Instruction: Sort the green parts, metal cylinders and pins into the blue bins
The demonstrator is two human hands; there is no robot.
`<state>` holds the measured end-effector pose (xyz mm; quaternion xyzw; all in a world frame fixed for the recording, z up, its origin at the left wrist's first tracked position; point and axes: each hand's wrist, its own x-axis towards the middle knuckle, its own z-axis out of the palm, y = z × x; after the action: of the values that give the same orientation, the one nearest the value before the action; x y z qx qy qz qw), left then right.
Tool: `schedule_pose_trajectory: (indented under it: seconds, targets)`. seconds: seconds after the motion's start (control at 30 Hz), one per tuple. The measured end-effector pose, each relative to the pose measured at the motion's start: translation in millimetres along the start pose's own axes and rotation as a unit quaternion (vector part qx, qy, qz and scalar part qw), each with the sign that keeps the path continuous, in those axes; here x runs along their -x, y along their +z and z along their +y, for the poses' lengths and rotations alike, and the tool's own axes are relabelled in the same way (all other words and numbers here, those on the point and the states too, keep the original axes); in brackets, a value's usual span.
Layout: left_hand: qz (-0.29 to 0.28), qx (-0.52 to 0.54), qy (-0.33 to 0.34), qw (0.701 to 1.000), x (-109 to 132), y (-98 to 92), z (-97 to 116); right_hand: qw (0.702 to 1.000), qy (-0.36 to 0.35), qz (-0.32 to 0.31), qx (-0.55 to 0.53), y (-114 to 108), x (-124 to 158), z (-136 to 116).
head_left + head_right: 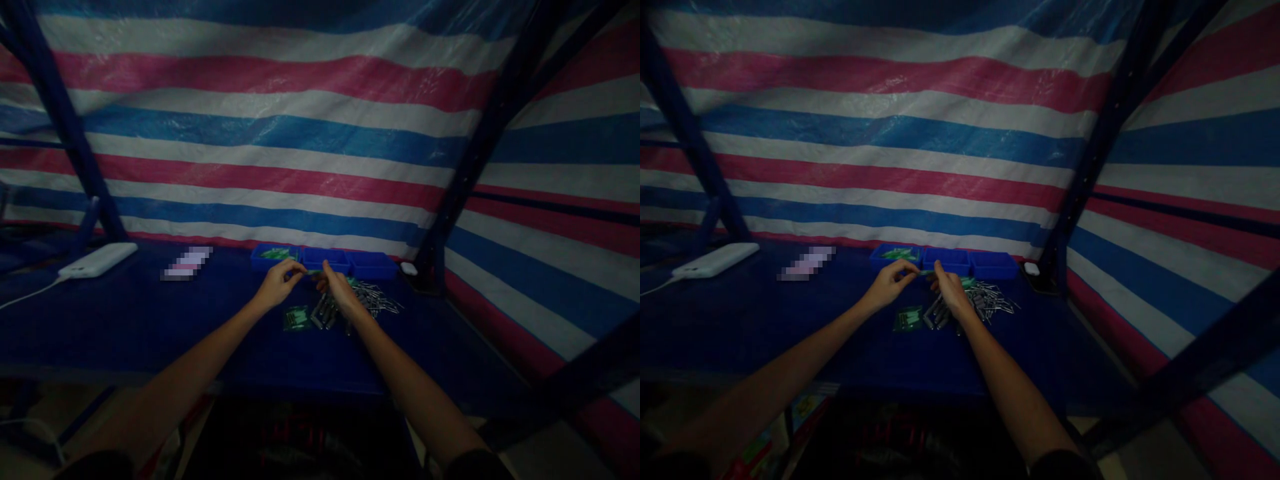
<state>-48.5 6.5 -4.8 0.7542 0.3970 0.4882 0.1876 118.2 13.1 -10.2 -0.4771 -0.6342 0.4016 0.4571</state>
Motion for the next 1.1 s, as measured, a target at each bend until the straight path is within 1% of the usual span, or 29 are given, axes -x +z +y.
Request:
schedule_pose_trajectory:
  seconds: [0.03, 0.1, 0.17, 0.23, 0.3, 0.37, 0.4, 0.43, 0.47, 0.5, 0.57, 0.63, 0.67, 0.73, 0.8, 0.83, 0.87, 0.93, 1.0, 1.07, 1.1]
  targets:
    - [-0.013, -0.023, 0.022, 0.999, 1, 0.3, 2, 1.000, 0.012, 0.003, -0.022, 0, -1, 0]
    - [-0.028, -0.062, 0.051, 0.996, 3, 1.2, 4, 0.999, 0.008, 0.027, -0.039, 2, -2, 2]
    - [-0.028, -0.084, 0.046, 0.995, 3, 2.1, 4, 0.998, -0.024, 0.049, -0.029, 3, -2, 4]
    - [-0.028, -0.062, 0.000, 0.998, 3, 2.8, 3, 0.994, -0.090, 0.063, 0.016, 2, -1, 5]
    - [-0.034, 0.013, -0.088, 0.995, 1, 3.0, -1, 0.977, -0.182, 0.065, 0.092, 1, 1, 4]
    - [-0.033, 0.101, -0.184, 0.977, -1, 2.9, -6, 0.951, -0.256, 0.051, 0.167, -1, 5, 2]
    - [-0.031, 0.131, -0.219, 0.966, -1, 2.6, -8, 0.940, -0.277, 0.040, 0.196, -1, 6, 1]
    - [-0.029, 0.148, -0.239, 0.959, -2, 2.3, -10, 0.932, -0.288, 0.031, 0.218, -1, 8, 1]
    - [-0.026, 0.152, -0.242, 0.958, -2, 1.9, -12, 0.927, -0.291, 0.024, 0.233, -1, 9, 0]
    - [-0.020, 0.146, -0.230, 0.962, -2, 1.4, -12, 0.925, -0.289, 0.020, 0.244, 0, 9, 0]
    - [0.000, 0.104, -0.172, 0.980, -2, 0.2, -11, 0.930, -0.272, 0.020, 0.245, 2, 9, 1]
    - [0.020, 0.031, -0.091, 0.995, 0, -1.0, -7, 0.946, -0.238, 0.035, 0.216, 4, 8, 1]
    - [0.019, -0.007, -0.049, 0.999, 1, -1.4, -3, 0.958, -0.210, 0.048, 0.188, 4, 6, 1]
    - [-0.008, -0.066, 0.023, 0.998, 3, -1.5, 4, 0.983, -0.131, 0.063, 0.115, 5, 3, 1]
    - [-0.039, -0.093, 0.075, 0.992, 6, -0.5, 11, 0.996, -0.059, 0.047, 0.051, 4, 1, 1]
    - [-0.051, -0.102, 0.091, 0.989, 7, 0.2, 13, 0.998, -0.044, 0.034, 0.029, 4, -1, 1]
    - [-0.058, -0.108, 0.102, 0.987, 7, 1.0, 15, 0.998, -0.048, 0.027, 0.017, 4, -1, 2]
    - [-0.056, -0.111, 0.100, 0.987, 8, 2.2, 15, 0.994, -0.099, 0.043, 0.020, 3, -1, 2]
    - [-0.043, -0.086, 0.063, 0.993, 6, 2.6, 12, 0.982, -0.162, 0.070, 0.060, 2, 1, 1]
    - [-0.042, -0.009, -0.017, 0.999, 3, 2.1, 6, 0.964, -0.223, 0.079, 0.122, 1, 5, -3]
    - [-0.048, 0.044, -0.068, 0.996, 2, 1.6, 3, 0.953, -0.250, 0.079, 0.152, 0, 7, -4]
